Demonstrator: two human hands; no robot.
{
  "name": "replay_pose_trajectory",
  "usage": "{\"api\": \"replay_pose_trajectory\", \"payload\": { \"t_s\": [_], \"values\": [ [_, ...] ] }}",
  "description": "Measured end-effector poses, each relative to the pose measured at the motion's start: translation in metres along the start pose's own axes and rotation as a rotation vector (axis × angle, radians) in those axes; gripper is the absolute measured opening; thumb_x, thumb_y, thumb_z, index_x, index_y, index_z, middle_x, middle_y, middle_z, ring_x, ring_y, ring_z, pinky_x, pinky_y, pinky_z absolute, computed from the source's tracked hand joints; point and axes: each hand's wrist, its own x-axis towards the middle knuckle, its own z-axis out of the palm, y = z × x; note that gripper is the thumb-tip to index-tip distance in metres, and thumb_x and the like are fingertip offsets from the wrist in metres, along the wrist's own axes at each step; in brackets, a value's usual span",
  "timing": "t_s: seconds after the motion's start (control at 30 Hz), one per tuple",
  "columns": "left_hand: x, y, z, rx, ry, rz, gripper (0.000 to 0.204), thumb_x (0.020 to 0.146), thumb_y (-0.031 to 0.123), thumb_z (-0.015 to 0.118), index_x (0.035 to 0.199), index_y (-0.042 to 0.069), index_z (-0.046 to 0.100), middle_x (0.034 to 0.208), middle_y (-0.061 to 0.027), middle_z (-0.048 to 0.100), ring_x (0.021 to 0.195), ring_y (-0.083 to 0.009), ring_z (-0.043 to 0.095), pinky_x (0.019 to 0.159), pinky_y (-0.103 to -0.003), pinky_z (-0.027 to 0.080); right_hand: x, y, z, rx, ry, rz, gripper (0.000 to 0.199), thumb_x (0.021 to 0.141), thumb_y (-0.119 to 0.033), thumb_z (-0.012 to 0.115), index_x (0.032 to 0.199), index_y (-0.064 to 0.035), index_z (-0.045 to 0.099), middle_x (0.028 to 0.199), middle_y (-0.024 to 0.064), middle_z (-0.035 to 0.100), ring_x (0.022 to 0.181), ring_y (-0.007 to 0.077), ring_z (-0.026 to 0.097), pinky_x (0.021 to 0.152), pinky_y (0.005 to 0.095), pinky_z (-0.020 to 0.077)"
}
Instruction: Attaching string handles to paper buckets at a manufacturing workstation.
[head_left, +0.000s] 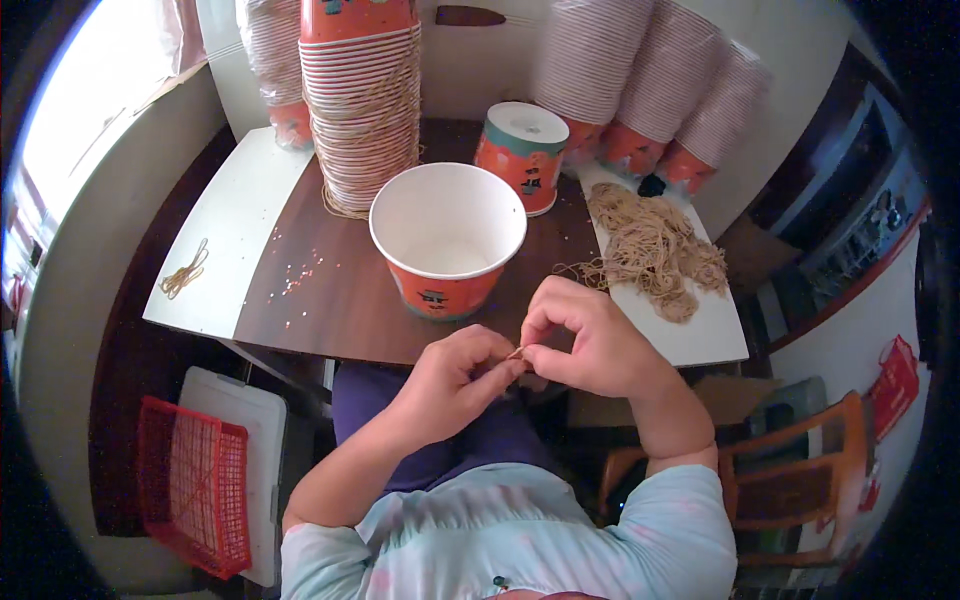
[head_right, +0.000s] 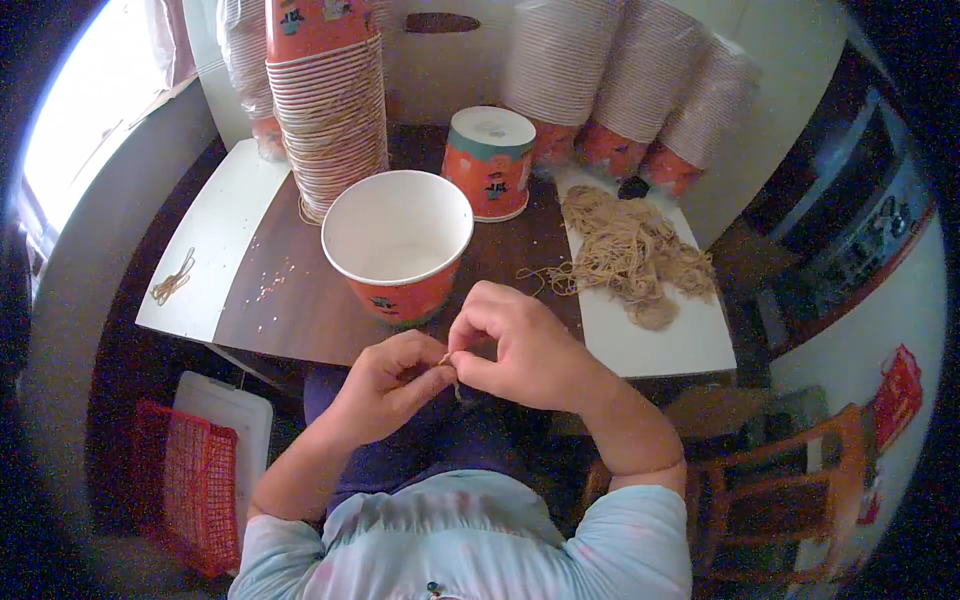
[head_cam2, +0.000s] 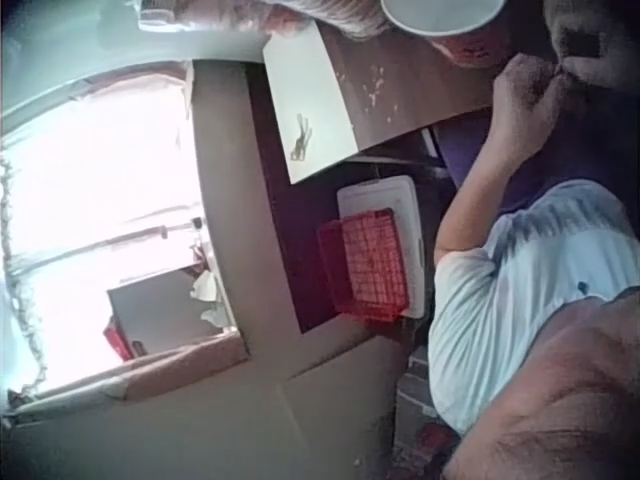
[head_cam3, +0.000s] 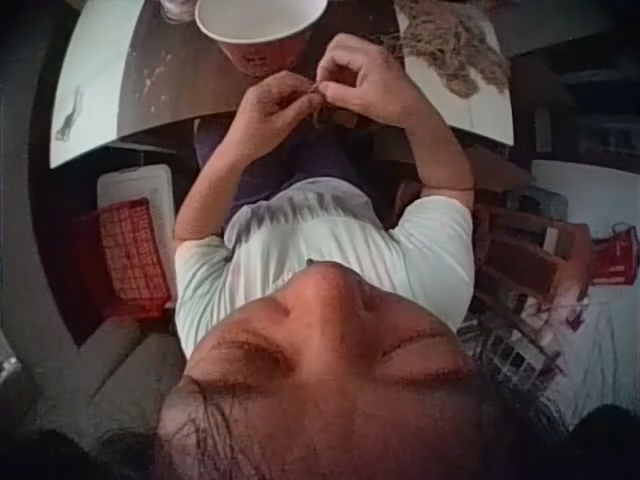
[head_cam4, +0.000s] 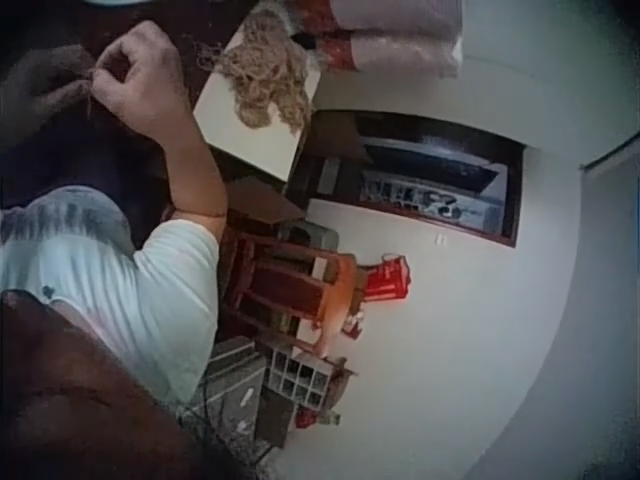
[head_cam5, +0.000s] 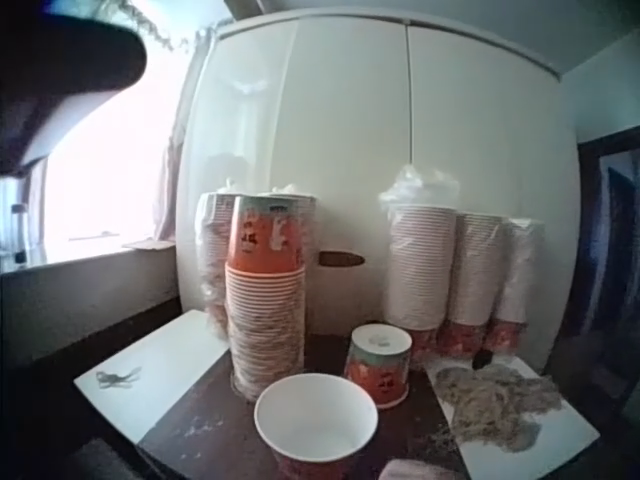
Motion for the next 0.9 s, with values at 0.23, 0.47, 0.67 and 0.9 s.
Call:
{"api": "replay_pose_trajectory", "payload": {
  "t_s": [0.23,0.47,0.67,0.9],
  "values": [
    [-0.029,-0.019,-0.021,-0.048,-0.102,-0.196,0.014,0.089,0.013,0.059,0.092,0.0,0.065,0.079,-0.0038,0.061,0.069,-0.0078,0.055,0.061,-0.022,0.044,-0.016,0.015,-0.002,0.351,0.047,0.27,0.009,0.076,-0.007,0.063,0.077,-0.0018,0.056,0.087,0.0065,0.061,0.08,0.0145,0.058,0.069,0.0286,0.0479],
    [-0.087,-0.047,-0.049,-0.248,0.0,-0.584,0.023,0.091,0.022,0.057,0.092,0.002,0.067,0.076,-0.0001,0.064,0.068,-0.0041,0.054,0.058,-0.019,0.042,-0.041,0.061,0.016,1.093,0.245,0.357,0.007,0.08,-0.004,0.055,0.087,-0.004,0.053,0.088,0.0143,0.065,0.079,0.0183,0.063,0.072,0.0292,0.0502],
    [-0.098,-0.041,-0.053,-0.346,0.157,-0.537,0.022,0.089,0.024,0.059,0.088,0.004,0.068,0.069,0.0009,0.061,0.057,-0.0023,0.045,0.049,-0.018,0.033,-0.06,0.063,0.037,0.74,-0.066,0.504,0.014,0.076,-0.006,0.061,0.087,-0.0013,0.054,0.076,0.0132,0.062,0.067,0.0185,0.062,0.064,0.0259,0.0505],
    [-0.076,-0.034,-0.034,-0.529,-0.047,-0.579,0.019,0.089,0.017,0.058,0.085,0.0,0.067,0.077,-0.0027,0.064,0.068,-0.0076,0.055,0.063,-0.022,0.045,-0.04,0.02,0.063,0.411,-0.112,0.159,0.062,0.066,-0.008,0.074,0.121,-0.0011,0.048,0.115,0.011,0.054,0.105,0.0214,0.054,0.09,0.034,0.043]
  ]
}}
